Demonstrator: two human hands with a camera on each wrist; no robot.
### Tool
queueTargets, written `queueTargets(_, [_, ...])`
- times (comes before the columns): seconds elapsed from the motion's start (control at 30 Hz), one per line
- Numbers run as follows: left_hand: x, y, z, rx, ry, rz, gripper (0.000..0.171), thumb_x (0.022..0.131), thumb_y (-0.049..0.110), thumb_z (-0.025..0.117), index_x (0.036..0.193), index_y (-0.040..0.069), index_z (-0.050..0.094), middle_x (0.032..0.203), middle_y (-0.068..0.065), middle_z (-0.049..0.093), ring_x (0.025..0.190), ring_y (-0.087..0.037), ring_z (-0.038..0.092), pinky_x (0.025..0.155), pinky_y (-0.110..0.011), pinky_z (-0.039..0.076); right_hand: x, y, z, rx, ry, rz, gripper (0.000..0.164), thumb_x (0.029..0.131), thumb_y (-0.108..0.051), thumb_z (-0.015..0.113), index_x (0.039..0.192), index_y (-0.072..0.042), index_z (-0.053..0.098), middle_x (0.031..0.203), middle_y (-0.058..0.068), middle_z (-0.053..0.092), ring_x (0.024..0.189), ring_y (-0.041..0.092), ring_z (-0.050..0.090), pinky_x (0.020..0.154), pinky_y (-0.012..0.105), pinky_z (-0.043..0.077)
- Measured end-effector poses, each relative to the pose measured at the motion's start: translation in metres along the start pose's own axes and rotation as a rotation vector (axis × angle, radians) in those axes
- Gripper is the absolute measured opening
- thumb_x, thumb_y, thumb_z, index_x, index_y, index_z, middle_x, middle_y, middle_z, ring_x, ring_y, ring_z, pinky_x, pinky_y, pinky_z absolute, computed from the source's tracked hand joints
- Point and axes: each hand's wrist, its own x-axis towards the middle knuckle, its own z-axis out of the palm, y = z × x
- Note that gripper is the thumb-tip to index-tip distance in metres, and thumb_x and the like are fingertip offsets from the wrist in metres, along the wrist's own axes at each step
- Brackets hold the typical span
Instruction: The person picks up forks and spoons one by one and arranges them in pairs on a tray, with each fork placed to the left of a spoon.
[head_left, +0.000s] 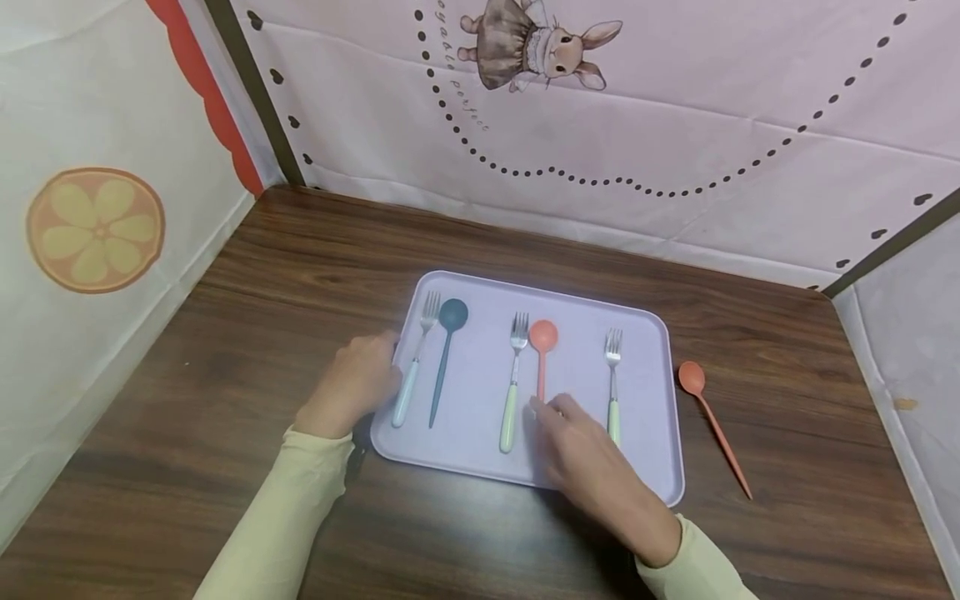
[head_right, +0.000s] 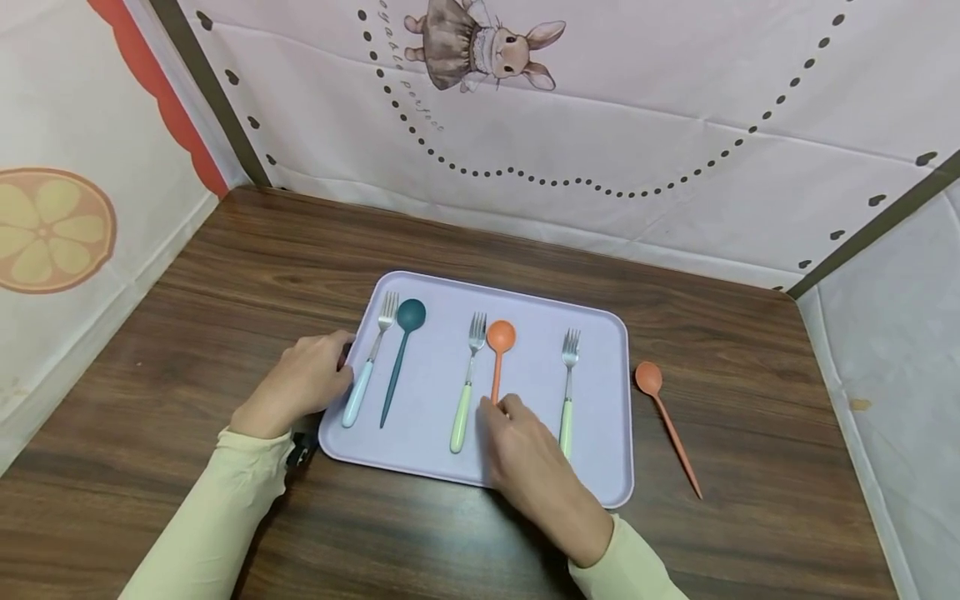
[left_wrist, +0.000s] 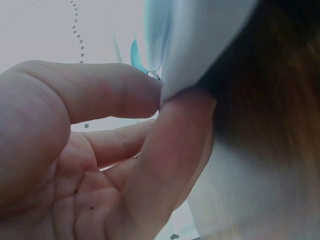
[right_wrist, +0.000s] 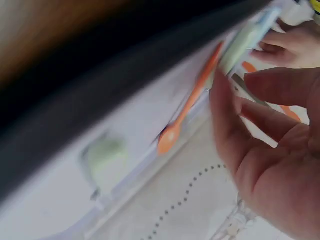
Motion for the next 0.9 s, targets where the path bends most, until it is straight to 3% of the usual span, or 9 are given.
queueTargets(0.1, [0.000,0.000,0.000,0.003,0.003,0.000,0.040,0.084,0.005,0.048,0.123,-0.006,0.048,0.103,-0.024,0.059,0.078,-0.030,0.055,0.073,-0.054,0.051,-0.001,0.005,0.002,-0.141,0.043,-0.066,0.024,0.078,-0.001,0.057,0.101,-0.003,0.059,0.108,0.015,0.058,0.084,0.027,0.055,0.069,0.040,0.053])
queueTargets(0.17, [0.001,0.000,0.000,0.003,0.001,0.001,0.040,0.085,0.005,0.048,0.124,-0.006,0.048,0.104,-0.024,0.059,0.078,-0.030,0.055,0.074,-0.054,0.051,-0.002,0.008,0.004,-0.178,0.060,-0.098,0.019,0.079,-0.003,0.057,0.098,-0.003,0.057,0.116,0.018,0.057,0.086,0.032,0.056,0.069,0.044,0.053])
queueTargets(0.53, [0.001,0.000,0.001,-0.005,-0.003,0.000,0.041,0.085,0.005,0.048,0.125,-0.005,0.048,0.105,-0.024,0.059,0.077,-0.029,0.055,0.074,-0.053,0.051,-0.001,0.011,0.005,-0.191,0.079,-0.127,0.016,0.080,-0.006,0.057,0.096,-0.003,0.057,0.113,0.017,0.057,0.079,0.032,0.056,0.063,0.044,0.053])
queueTargets(0.77, [0.002,0.000,0.002,0.005,0.015,0.015,0.039,0.083,0.004,0.047,0.121,-0.004,0.051,0.099,-0.021,0.060,0.075,-0.029,0.053,0.068,-0.052,0.051,-0.010,0.016,-0.005,-0.187,-0.006,-0.054,0.044,0.072,-0.002,0.061,0.115,-0.005,0.058,0.119,0.017,0.055,0.096,0.028,0.054,0.074,0.044,0.053])
queueTargets(0.9, [0.003,-0.001,0.001,0.001,0.008,0.005,0.041,0.083,0.004,0.047,0.123,-0.004,0.050,0.101,-0.023,0.059,0.076,-0.029,0.053,0.069,-0.052,0.051,-0.014,0.019,-0.012,-0.177,-0.016,-0.017,0.047,0.073,-0.005,0.066,0.120,-0.005,0.058,0.120,0.018,0.055,0.100,0.028,0.053,0.077,0.045,0.052])
